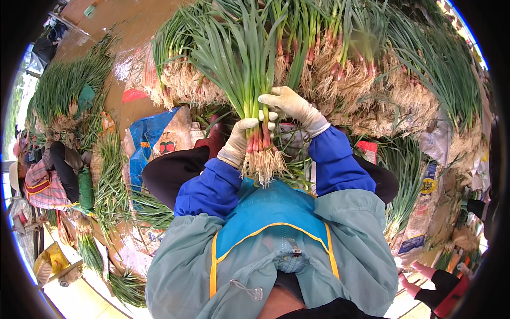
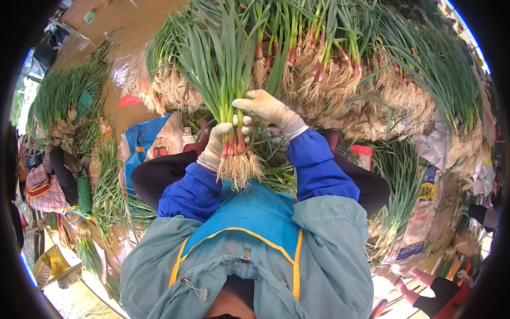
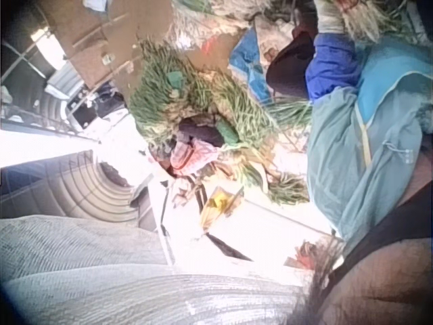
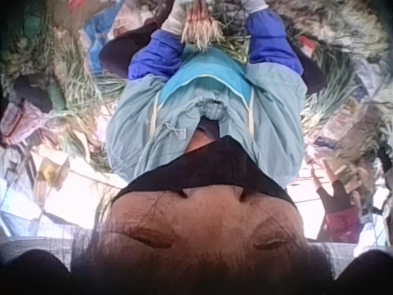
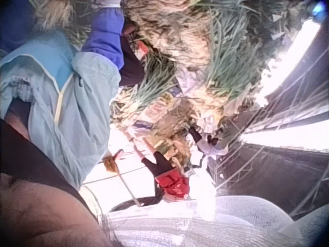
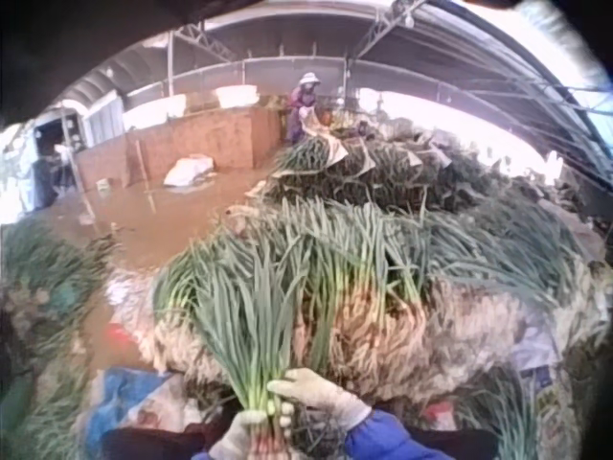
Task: The person stands in a flooded area and moves a sack aside, then sits down to sort and bundle green onions by hand. They gather the vegetables into bunches, align the roots, and arrange them on the floor.
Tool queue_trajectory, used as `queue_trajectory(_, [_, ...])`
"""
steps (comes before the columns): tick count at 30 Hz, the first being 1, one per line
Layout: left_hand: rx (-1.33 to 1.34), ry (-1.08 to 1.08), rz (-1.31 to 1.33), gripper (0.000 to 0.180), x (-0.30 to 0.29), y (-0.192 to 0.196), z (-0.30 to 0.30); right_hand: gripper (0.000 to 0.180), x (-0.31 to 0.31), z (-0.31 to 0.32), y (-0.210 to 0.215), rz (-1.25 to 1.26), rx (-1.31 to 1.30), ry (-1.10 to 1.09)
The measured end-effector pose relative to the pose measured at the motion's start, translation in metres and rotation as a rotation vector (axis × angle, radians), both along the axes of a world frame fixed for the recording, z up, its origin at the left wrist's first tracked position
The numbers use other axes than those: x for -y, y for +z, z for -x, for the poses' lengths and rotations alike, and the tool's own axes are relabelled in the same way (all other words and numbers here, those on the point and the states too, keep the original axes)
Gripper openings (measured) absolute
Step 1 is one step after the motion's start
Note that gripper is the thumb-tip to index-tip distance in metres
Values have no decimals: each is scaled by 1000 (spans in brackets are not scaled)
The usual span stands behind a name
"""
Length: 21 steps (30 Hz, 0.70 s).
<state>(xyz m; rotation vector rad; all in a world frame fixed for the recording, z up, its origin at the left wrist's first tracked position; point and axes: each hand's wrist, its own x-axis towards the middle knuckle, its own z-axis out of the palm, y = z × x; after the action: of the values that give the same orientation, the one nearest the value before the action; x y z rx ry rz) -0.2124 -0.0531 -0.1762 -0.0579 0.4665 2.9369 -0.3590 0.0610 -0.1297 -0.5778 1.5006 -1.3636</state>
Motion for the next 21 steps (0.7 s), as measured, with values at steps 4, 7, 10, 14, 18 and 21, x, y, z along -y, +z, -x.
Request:
queue_trajectory(4, [138, -6, 170, 39, -2, 6, 4, 38, 1, -8, 8, -380, -1095, 118])
queue_trajectory(7, [188, 69, 408, 35, -1, 27, 1, 29, -6, -1, 0, -218, -1557, -113])
queue_trajectory(10, [172, 84, 553, 36, 11, 54, -12, 24, -26, 2, -28, -335, -1577, -246])
queue_trajectory(14, [177, 0, 680, 45, 55, 68, -31, 33, -104, -36, -101, -802, -1102, 848])
queue_trajectory(18, [197, -25, 692, 46, 76, 34, -33, 81, -154, -65, -191, -709, -393, 1077])
queue_trajectory(21, [224, -98, 578, 46, 68, 7, -29, 99, -109, -64, -224, -122, 394, 274])
